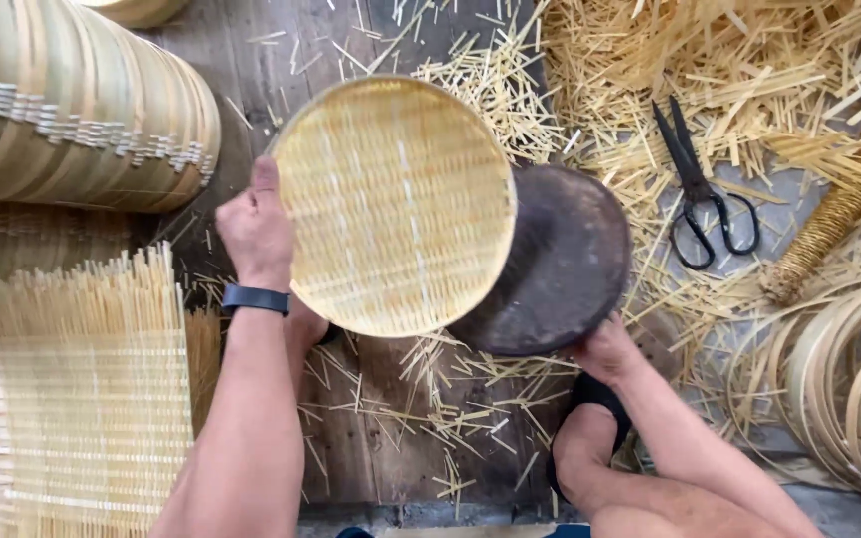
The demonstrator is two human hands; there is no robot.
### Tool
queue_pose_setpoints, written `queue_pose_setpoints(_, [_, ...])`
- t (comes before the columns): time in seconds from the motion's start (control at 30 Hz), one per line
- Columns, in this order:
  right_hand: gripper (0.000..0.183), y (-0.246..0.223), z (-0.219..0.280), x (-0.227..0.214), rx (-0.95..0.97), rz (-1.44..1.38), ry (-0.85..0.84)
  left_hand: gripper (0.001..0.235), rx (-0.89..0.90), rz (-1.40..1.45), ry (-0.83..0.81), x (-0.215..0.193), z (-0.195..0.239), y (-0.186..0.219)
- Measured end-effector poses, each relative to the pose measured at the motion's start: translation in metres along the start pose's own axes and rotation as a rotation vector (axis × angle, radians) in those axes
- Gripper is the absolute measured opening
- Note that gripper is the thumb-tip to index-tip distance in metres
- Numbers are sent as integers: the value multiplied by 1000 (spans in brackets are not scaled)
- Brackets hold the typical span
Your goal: Weaving bamboo strips and trimming them into a circular base using a hoop and scissors.
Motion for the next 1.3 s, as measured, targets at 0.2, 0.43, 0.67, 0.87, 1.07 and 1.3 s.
queue_pose_setpoints(0.2, [51, -91, 14, 67, 170, -637, -34, 71, -299, 128, -137, 59, 0, -78])
queue_pose_setpoints(0.43, [35, -75, 52, 32, 210, 636, 315, 71, -416, 248, -378, 145, 5, -104])
queue_pose_setpoints(0.67, [16, -96, 68, 67, -279, 988, 432, 34, 393, 55, 58, 143, 114, 27])
queue_pose_setpoints(0.87, [9, -84, 61, 58, -256, 1227, 356, 50, 761, -234, -506, 204, 260, 33])
queue_pose_setpoints(1.07, [7, -70, 62, 60, -321, 1202, 406, 59, 891, -517, -622, 149, 206, -16])
queue_pose_setpoints(1.3, [13, -56, 62, 52, -283, 1190, 415, 46, 1002, -596, -496, 11, 82, -31])
Point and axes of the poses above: each hand's wrist, its own z-axis away from the middle knuckle, its own x-axis out of the palm, y = z × x, the point moved 3 cm from there along -z, towards the middle knuckle, and after that the axes turned 7 degrees about z, right-handed, at the moved point
